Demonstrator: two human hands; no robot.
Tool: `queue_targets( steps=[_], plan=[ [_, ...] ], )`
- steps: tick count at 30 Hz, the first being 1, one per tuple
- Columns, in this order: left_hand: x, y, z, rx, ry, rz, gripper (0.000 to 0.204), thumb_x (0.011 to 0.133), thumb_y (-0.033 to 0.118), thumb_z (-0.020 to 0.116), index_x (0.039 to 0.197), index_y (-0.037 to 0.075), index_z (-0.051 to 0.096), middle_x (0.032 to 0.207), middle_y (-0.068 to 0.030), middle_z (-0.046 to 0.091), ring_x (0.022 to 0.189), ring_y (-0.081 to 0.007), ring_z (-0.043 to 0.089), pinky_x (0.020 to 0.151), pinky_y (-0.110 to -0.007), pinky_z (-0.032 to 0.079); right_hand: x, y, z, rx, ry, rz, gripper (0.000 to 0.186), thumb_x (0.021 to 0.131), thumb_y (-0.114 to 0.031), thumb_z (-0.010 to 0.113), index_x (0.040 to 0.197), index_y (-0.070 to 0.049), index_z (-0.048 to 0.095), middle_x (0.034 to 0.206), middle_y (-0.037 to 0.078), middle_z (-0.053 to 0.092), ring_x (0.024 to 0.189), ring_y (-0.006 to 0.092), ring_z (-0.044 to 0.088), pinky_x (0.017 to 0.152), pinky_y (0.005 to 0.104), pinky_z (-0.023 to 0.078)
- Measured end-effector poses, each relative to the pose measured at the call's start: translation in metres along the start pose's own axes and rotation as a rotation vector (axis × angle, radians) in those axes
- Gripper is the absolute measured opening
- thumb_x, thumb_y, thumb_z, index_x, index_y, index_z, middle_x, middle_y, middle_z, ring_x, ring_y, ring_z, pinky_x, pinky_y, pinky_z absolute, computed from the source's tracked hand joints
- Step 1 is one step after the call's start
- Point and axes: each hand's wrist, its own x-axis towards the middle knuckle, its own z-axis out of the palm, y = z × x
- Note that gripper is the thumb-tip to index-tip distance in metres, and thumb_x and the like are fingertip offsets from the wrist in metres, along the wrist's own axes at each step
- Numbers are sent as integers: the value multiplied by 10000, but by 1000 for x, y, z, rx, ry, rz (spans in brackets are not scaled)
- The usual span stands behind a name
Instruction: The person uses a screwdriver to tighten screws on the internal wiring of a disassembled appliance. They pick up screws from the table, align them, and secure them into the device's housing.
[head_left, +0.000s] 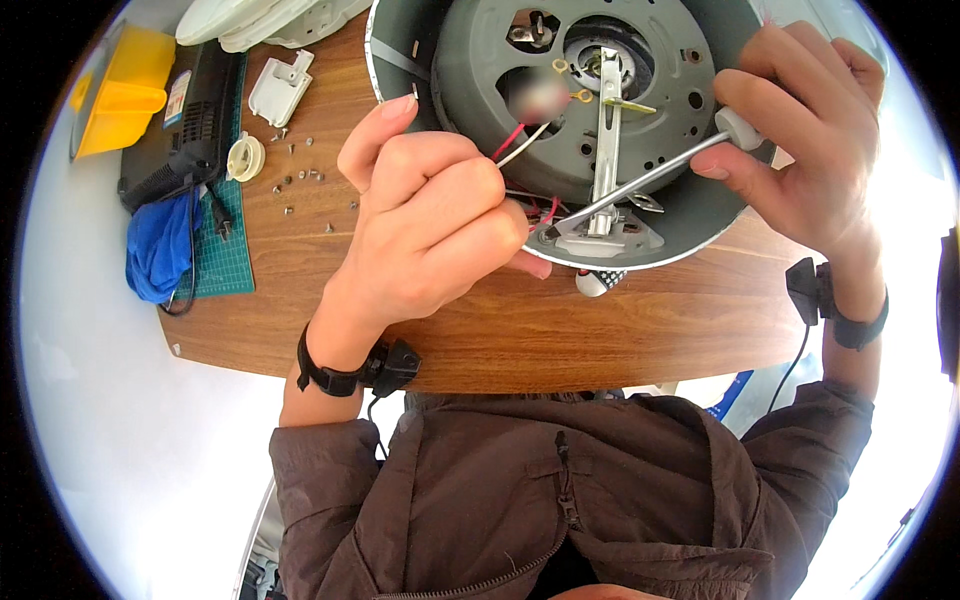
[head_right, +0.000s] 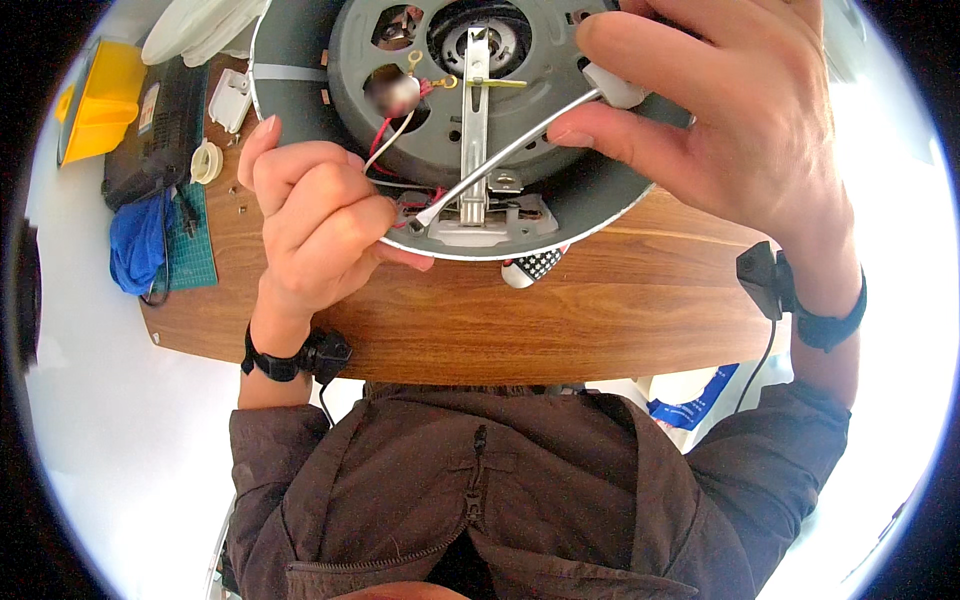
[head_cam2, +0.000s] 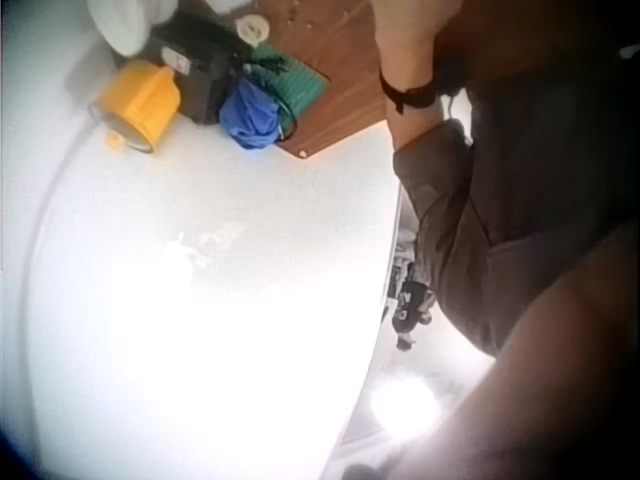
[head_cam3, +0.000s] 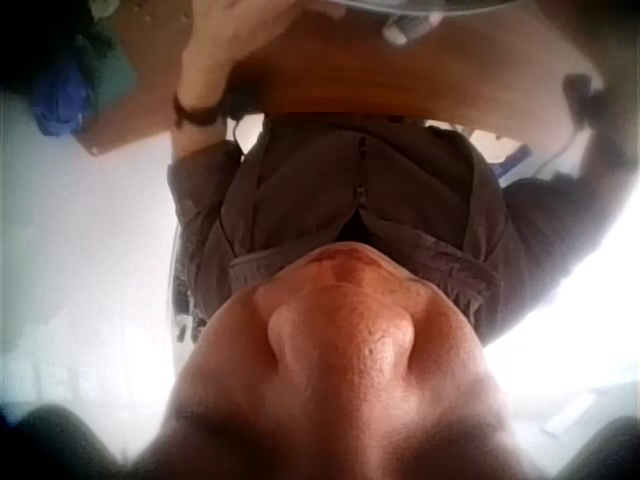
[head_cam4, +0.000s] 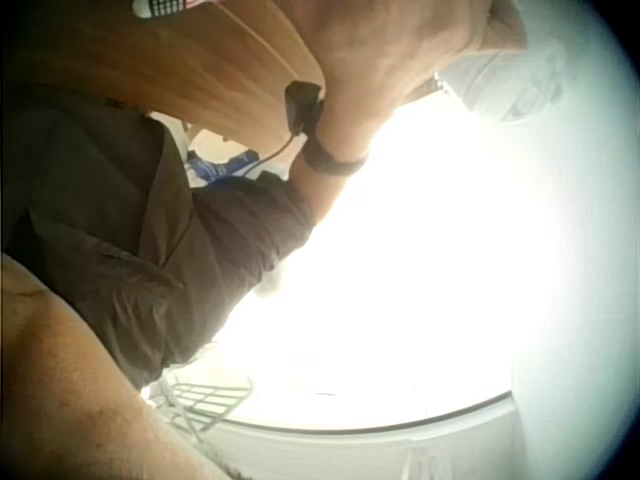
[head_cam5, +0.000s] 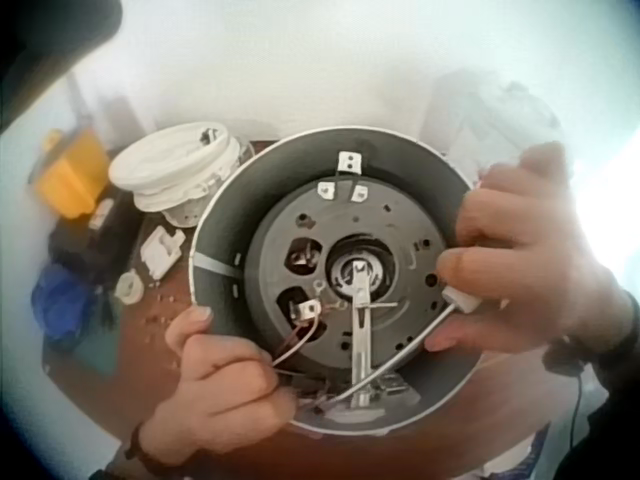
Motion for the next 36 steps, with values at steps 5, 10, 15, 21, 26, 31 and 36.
queue_targets(
  steps=[5, 10, 15, 21, 26, 31, 36],
  plan=[
    [0, 0, -1, 7, 7, 3, 316, 599, 422, 780, 737, 176, 637, 788, 44, 588, 871, -197, 600, 1104, -484, 316, 1, 2, -2, -12, 0, -18, 509, 822, -583, 713, 908, -82, 694, 871, 7, 581, 818, 186, 564, 818, 384, 318],
    [1, -1, -1, -3, 7, 11, 297, 603, 401, 784, 736, 178, 639, 784, 47, 586, 866, -194, 601, 1102, -480, 318, 2, 2, -6, -35, -13, -25, 513, 814, -584, 718, 909, -80, 692, 870, 14, 576, 815, 187, 563, 819, 381, 324],
    [-1, 0, -1, -4, 5, 0, 257, 609, 347, 790, 739, 181, 644, 784, 48, 584, 864, -191, 601, 1103, -480, 321, 9, -1, 3, -70, 123, -13, 470, 795, -600, 764, 760, -147, 642, 754, -22, 497, 672, 160, 454, 739, 385, 279],
    [0, 0, -1, 1, -5, 2, 208, 625, 276, 790, 737, 182, 642, 785, 53, 586, 866, -186, 602, 1110, -478, 321, 4, -1, 8, -80, 10, 50, 492, 774, -626, 783, 718, -162, 629, 718, -34, 473, 640, 145, 424, 717, 371, 263],
    [0, 0, 0, -2, 12, 0, 191, 635, 248, 791, 736, 188, 639, 785, 58, 586, 868, -183, 601, 1109, -475, 321, 1, 4, 13, -106, 14, 35, 483, 773, -618, 791, 745, -158, 645, 726, -33, 481, 649, 149, 434, 721, 369, 266],
    [0, -1, 2, -2, 16, 1, 198, 639, 268, 794, 737, 191, 640, 784, 60, 586, 866, -184, 600, 1104, -472, 324, -1, 4, 17, -74, 38, 62, 468, 782, -595, 796, 763, -150, 650, 732, -32, 489, 659, 160, 442, 731, 371, 275],
    [1, -1, 0, -18, 7, -14, 261, 609, 343, 809, 737, 190, 642, 779, 54, 584, 872, -186, 599, 1106, -471, 322, -4, 15, 9, 97, -23, 15, 509, 876, -577, 691, 924, -71, 678, 866, 32, 568, 808, 206, 559, 832, 372, 336]
  ],
)
